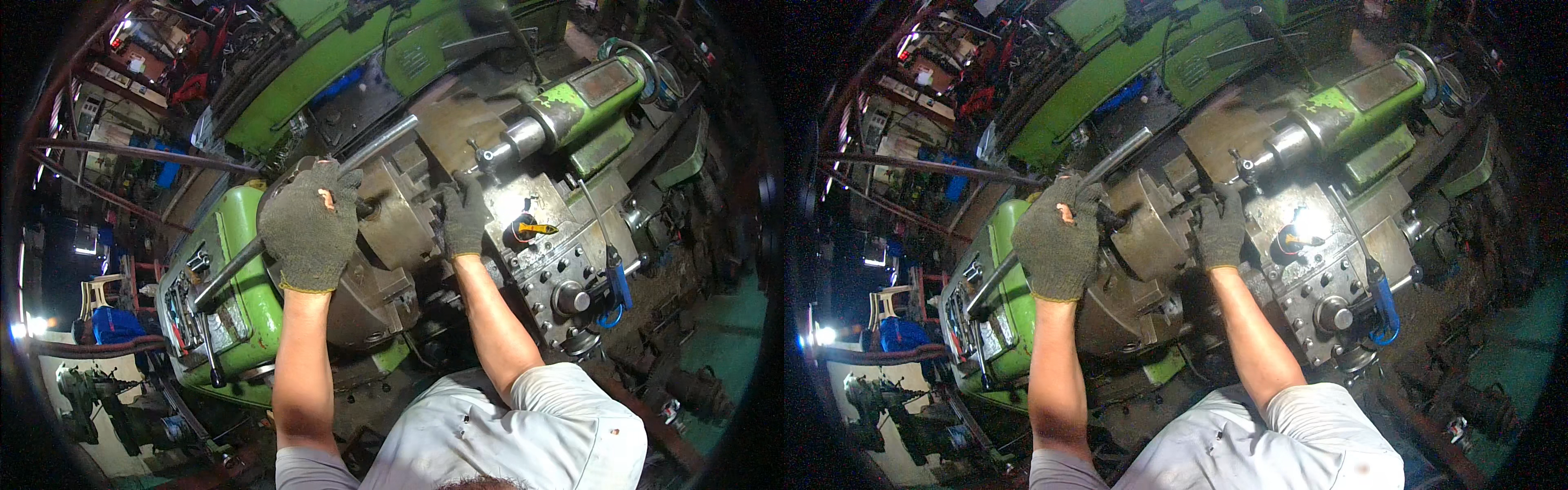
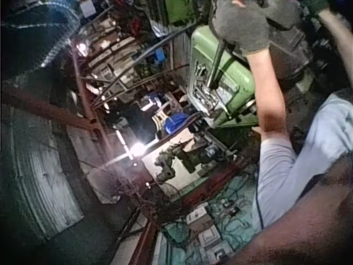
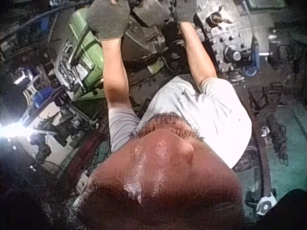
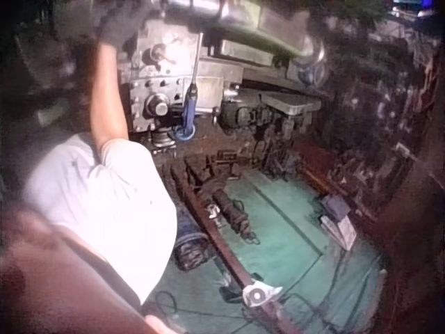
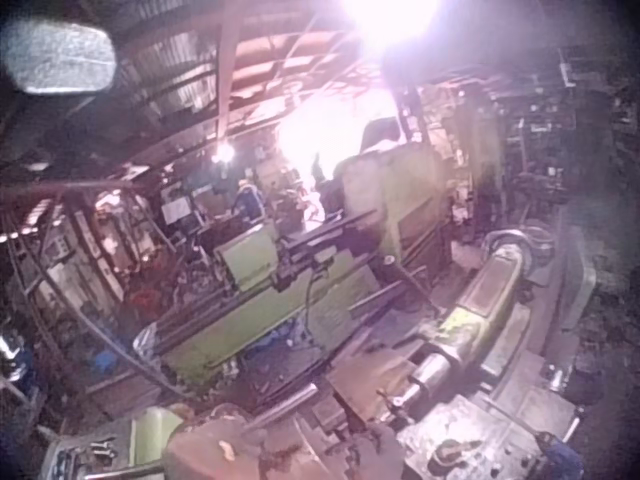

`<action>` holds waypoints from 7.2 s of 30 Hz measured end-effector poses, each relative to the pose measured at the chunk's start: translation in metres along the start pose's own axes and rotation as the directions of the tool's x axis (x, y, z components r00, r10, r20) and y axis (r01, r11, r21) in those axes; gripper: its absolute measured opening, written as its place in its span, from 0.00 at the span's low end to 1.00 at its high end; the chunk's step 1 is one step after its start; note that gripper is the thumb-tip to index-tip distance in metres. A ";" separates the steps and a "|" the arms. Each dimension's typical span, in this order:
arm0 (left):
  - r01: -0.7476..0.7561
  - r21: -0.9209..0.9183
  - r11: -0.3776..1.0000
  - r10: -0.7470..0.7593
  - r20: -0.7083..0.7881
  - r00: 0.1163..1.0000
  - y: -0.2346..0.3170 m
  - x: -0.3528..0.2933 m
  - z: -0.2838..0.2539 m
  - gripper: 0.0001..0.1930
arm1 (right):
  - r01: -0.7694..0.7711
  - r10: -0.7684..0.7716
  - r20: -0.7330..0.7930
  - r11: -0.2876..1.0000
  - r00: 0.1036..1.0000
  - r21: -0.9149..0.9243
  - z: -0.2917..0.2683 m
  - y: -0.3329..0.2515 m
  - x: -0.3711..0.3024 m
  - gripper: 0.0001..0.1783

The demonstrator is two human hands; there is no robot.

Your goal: The person operates a green metal lathe, using a wrench to tighten the chuck and a file to smooth the rotating metal workpiece. They adjust the tool post and clear metal shavings from the chuck area.

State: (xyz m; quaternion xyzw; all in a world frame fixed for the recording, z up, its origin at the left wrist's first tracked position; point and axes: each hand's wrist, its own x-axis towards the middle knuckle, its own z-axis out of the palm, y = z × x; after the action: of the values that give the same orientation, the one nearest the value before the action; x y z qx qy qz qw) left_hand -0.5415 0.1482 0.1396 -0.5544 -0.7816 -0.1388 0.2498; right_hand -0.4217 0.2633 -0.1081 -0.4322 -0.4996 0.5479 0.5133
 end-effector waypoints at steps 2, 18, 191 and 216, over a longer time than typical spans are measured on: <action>-0.023 0.002 1.000 0.023 -0.011 1.000 -0.004 0.003 0.003 0.12 | 0.070 -0.069 0.015 0.995 0.998 -0.074 -0.001 -0.001 -0.001 0.18; -0.053 -0.028 0.998 0.053 -0.029 0.998 -0.013 0.013 0.012 0.13 | 0.079 -0.074 0.039 0.988 0.996 -0.135 0.005 -0.017 0.000 0.19; 0.264 0.235 0.936 -0.229 -0.165 0.959 0.066 0.004 0.039 0.29 | 0.183 0.056 0.466 0.873 0.883 -0.451 -0.534 -0.231 0.048 0.16; 0.270 -0.537 0.799 -0.509 -0.365 0.780 0.107 -0.018 0.009 0.10 | 0.339 -0.086 0.398 0.703 0.913 -0.625 -0.488 -0.233 0.189 0.24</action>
State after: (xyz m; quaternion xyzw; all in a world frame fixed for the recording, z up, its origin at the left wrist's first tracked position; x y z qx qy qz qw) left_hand -0.4390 0.1753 0.1162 -0.3631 -0.7362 -0.5046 0.2675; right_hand 0.0712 0.4961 0.0679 -0.4273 -0.7932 0.3274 0.2848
